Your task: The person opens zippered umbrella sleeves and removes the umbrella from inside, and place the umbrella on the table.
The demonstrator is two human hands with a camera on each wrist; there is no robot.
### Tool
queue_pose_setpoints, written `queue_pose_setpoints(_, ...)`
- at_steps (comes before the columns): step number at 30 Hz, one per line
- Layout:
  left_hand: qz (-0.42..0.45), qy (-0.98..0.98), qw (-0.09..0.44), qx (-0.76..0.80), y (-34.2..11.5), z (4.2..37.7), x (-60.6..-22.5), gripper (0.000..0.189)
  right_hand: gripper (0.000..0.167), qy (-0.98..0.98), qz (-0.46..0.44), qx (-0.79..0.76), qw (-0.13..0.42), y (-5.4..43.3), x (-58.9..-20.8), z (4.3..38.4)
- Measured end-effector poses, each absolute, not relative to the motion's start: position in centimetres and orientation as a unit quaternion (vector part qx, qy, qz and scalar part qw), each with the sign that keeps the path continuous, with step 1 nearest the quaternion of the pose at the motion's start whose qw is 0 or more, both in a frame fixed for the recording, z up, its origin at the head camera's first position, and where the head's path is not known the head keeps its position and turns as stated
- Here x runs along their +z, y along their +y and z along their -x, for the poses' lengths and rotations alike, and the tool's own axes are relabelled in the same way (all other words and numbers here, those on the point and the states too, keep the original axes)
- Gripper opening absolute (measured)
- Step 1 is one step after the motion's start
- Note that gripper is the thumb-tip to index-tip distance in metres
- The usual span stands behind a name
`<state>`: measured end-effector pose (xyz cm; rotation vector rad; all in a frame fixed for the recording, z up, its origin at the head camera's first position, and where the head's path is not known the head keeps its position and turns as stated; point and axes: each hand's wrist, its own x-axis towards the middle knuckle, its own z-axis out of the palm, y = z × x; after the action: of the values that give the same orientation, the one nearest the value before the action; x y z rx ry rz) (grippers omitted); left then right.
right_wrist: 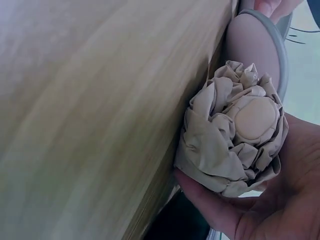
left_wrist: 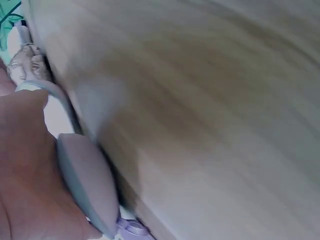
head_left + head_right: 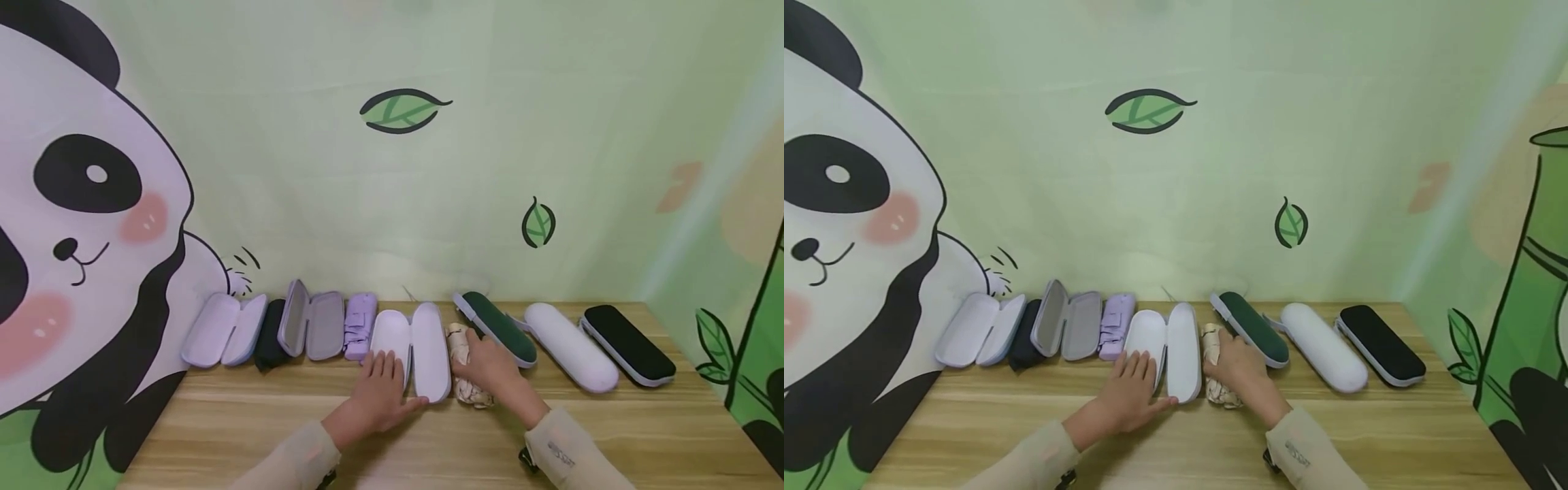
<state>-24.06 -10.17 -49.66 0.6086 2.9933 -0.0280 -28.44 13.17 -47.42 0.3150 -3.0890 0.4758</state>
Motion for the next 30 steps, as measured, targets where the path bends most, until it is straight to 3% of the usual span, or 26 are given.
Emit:
queue_pose_setpoints(8,-0.194,0.98,0.027,0.038,-6.2,23.4,-45.7,0.088,0.077,-0.976,-0.105,0.184,-0.056,13.6,-46.2,28.2)
queue_pose_setpoints(12,-0.198,0.975,0.045,0.089,-3.2,23.3,-45.9,0.093,0.062,-0.964,-0.114,0.228,-0.071,14.7,-45.0,27.8)
queue_pose_setpoints(19,-0.156,0.978,0.054,0.129,1.2,23.4,-48.8,0.111,0.045,-0.954,-0.129,0.269,-0.017,17.5,-43.3,27.2)
queue_pose_setpoints(24,-0.098,0.98,0.067,0.158,2.7,23.4,-49.6,0.107,0.041,-0.951,-0.131,0.279,0.012,18.7,-41.9,26.8)
queue_pose_setpoints(30,-0.089,0.985,0.057,0.136,2.2,24.4,-50.0,0.099,0.038,-0.953,-0.139,0.261,0.059,19.2,-41.6,26.6)
